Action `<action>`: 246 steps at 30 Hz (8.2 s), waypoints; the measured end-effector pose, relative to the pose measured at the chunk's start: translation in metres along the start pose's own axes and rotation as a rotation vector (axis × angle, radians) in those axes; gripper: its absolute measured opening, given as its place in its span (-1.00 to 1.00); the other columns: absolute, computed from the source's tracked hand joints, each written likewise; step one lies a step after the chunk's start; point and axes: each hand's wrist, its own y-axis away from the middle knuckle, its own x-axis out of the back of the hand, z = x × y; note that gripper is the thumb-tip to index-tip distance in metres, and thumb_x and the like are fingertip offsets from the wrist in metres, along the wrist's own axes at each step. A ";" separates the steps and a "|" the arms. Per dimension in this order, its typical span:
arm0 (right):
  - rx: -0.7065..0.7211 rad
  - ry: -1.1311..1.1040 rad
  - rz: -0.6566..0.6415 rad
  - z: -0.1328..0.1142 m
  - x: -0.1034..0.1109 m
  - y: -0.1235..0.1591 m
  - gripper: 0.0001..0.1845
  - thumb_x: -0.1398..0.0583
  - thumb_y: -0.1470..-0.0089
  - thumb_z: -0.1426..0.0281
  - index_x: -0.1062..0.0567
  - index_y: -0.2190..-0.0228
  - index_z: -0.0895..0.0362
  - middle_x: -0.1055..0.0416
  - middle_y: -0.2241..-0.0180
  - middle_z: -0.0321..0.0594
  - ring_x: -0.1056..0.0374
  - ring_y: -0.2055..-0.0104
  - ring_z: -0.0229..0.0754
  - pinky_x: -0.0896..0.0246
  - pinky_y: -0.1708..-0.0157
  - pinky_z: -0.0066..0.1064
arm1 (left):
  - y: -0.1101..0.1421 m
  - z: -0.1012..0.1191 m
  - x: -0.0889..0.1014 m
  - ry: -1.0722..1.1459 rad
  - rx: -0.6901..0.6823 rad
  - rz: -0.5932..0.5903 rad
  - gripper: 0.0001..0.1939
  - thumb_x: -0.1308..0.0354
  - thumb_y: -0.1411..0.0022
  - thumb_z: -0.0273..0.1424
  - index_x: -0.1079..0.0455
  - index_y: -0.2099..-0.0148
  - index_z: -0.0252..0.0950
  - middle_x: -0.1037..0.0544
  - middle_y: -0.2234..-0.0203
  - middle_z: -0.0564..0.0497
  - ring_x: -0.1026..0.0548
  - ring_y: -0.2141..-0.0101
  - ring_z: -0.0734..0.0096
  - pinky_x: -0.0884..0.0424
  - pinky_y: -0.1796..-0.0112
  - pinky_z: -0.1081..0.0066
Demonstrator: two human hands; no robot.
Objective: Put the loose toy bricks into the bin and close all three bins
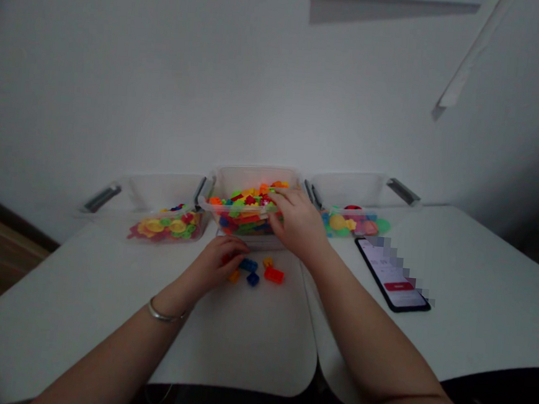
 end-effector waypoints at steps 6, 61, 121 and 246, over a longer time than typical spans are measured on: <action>-0.089 -0.048 0.053 0.000 0.029 -0.003 -0.70 -0.11 -0.17 0.36 -0.55 0.13 0.17 -0.50 0.10 -0.03 -0.37 0.03 -0.04 -0.21 0.00 -0.24 | 0.002 -0.006 -0.001 -0.005 -0.004 0.010 -0.83 -0.12 -0.22 -0.47 -0.50 0.16 -0.25 -0.56 0.21 -0.09 -0.50 0.14 0.20 -0.41 0.04 0.12; 0.018 -0.204 0.156 0.022 -0.011 -0.003 -0.77 -0.15 -0.08 0.47 -0.55 0.22 0.14 -0.51 0.13 -0.07 -0.39 0.02 -0.05 -0.28 -0.06 -0.14 | 0.001 -0.005 0.002 -0.007 0.010 0.030 -0.82 -0.12 -0.22 -0.47 -0.50 0.15 -0.27 -0.56 0.21 -0.10 -0.49 0.13 0.18 -0.41 0.04 0.08; 0.075 -0.011 -0.826 -0.022 -0.011 0.013 -0.76 -0.19 0.02 0.42 -0.58 0.26 0.16 -0.58 0.29 -0.07 -0.48 0.29 -0.03 -0.28 0.36 -0.34 | -0.001 0.001 0.004 -0.031 0.009 0.026 -0.83 -0.12 -0.21 -0.46 -0.50 0.17 -0.25 -0.57 0.24 -0.10 -0.50 0.16 0.18 -0.43 0.08 0.10; -0.197 -0.198 0.304 0.041 -0.013 -0.003 -0.74 -0.12 -0.08 0.38 -0.57 0.23 0.11 -0.56 0.20 -0.09 -0.43 0.15 -0.02 -0.30 0.08 -0.11 | 0.002 -0.007 0.004 -0.038 0.161 0.011 -0.79 -0.10 -0.18 -0.52 -0.49 0.16 -0.27 -0.58 0.25 -0.08 -0.52 0.18 0.25 -0.46 0.08 0.21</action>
